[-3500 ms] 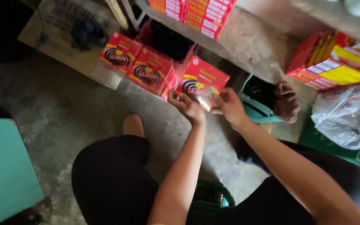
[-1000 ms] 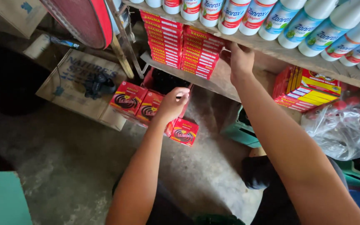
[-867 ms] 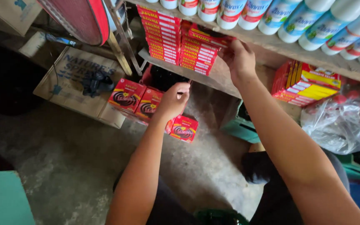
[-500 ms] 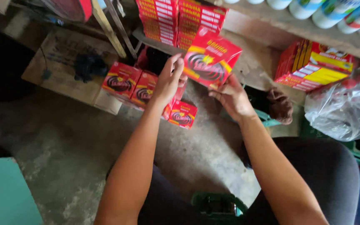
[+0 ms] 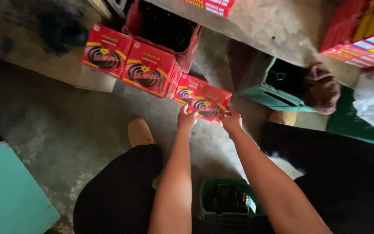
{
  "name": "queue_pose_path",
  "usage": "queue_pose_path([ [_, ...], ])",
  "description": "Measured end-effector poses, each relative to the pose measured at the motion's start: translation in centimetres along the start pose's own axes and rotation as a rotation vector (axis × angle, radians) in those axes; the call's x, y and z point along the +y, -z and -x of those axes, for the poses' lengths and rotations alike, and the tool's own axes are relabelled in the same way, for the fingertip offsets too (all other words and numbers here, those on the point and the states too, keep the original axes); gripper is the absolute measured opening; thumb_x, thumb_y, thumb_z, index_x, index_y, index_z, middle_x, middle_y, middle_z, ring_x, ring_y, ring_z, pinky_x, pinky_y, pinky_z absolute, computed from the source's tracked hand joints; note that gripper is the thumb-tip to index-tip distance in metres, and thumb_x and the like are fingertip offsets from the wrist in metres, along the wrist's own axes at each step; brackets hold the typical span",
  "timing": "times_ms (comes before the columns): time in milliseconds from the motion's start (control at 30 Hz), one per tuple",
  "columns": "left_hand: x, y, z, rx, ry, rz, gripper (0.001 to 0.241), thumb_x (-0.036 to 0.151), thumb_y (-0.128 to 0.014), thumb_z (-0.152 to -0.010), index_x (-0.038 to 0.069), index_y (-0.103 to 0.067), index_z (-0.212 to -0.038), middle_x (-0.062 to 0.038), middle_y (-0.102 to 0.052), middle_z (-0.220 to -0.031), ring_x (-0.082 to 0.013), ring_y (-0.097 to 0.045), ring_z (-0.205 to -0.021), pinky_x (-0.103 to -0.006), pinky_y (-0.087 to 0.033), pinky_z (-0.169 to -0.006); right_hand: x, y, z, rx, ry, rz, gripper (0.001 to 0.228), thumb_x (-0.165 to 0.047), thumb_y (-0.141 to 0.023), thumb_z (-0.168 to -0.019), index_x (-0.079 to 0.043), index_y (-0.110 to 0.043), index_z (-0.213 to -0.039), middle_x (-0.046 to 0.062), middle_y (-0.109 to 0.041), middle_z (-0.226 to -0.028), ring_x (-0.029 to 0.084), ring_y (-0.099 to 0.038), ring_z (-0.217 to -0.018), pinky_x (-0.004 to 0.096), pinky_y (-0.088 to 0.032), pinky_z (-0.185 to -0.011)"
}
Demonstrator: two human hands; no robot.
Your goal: Restocking boxes of mosquito coils from a crate onto a store shelf.
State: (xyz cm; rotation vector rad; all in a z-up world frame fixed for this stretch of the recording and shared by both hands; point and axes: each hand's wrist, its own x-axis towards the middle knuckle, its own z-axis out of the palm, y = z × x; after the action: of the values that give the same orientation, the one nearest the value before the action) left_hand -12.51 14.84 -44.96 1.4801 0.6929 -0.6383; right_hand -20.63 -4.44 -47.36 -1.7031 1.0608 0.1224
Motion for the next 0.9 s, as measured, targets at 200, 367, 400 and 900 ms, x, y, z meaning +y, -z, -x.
queue_pose_path([
  [200, -5.2, 1.0, -3.1, 0.058, 0.045, 0.172, 0.076, 0.012, -0.079, -0.088, 0.012, -0.044, -0.155, -0.019, -0.050, -0.151, -0.0345, -0.062, -0.123, -0.0519, -0.055, -0.099, 1.4, -2.4, -2.2, -0.085, 0.093, 0.046, 0.054, -0.019, -0.093, -0.074, -0.019, -0.071, -0.124, 0.007, -0.070, -0.085, 0.020, -0.066, -0.065, 0.033, -0.060, -0.056],
  [367, -4.6, 1.0, -5.2, 0.157, -0.015, 0.283, 0.073, 0.006, -0.077, -0.089, 0.006, -0.044, -0.154, -0.026, -0.033, -0.158, -0.0488, -0.055, -0.129, -0.0601, -0.053, -0.098, 3.2, -7.4, -6.4, -0.057, 0.264, -0.018, 0.052, -0.007, -0.090, -0.071, -0.001, -0.069, -0.118, 0.025, -0.069, -0.101, 0.038, -0.068, -0.090, 0.048, -0.060, -0.076],
  [400, -3.7, 0.8, -4.9, 0.173, -0.019, 0.359, 0.071, 0.005, -0.073, -0.093, 0.004, -0.039, -0.155, -0.027, -0.025, -0.161, -0.0519, -0.051, -0.133, -0.0642, -0.049, -0.101, 2.6, -7.9, -6.6, -0.065, 0.286, -0.042, 0.054, -0.007, -0.090, -0.071, 0.000, -0.067, -0.120, 0.025, -0.069, -0.106, 0.040, -0.069, -0.094, 0.049, -0.061, -0.080],
  [900, 3.0, -0.4, -2.1, 0.091, 0.046, 0.529, 0.075, 0.015, -0.063, -0.101, 0.021, -0.023, -0.163, -0.006, -0.022, -0.170, -0.0324, -0.033, -0.152, -0.0638, -0.034, -0.117, -7.2, -9.0, -2.9, -0.156, 0.152, 0.292, 0.065, -0.040, -0.081, -0.081, -0.027, -0.059, -0.141, 0.010, -0.072, -0.108, 0.033, -0.075, -0.089, 0.043, -0.065, -0.065],
])
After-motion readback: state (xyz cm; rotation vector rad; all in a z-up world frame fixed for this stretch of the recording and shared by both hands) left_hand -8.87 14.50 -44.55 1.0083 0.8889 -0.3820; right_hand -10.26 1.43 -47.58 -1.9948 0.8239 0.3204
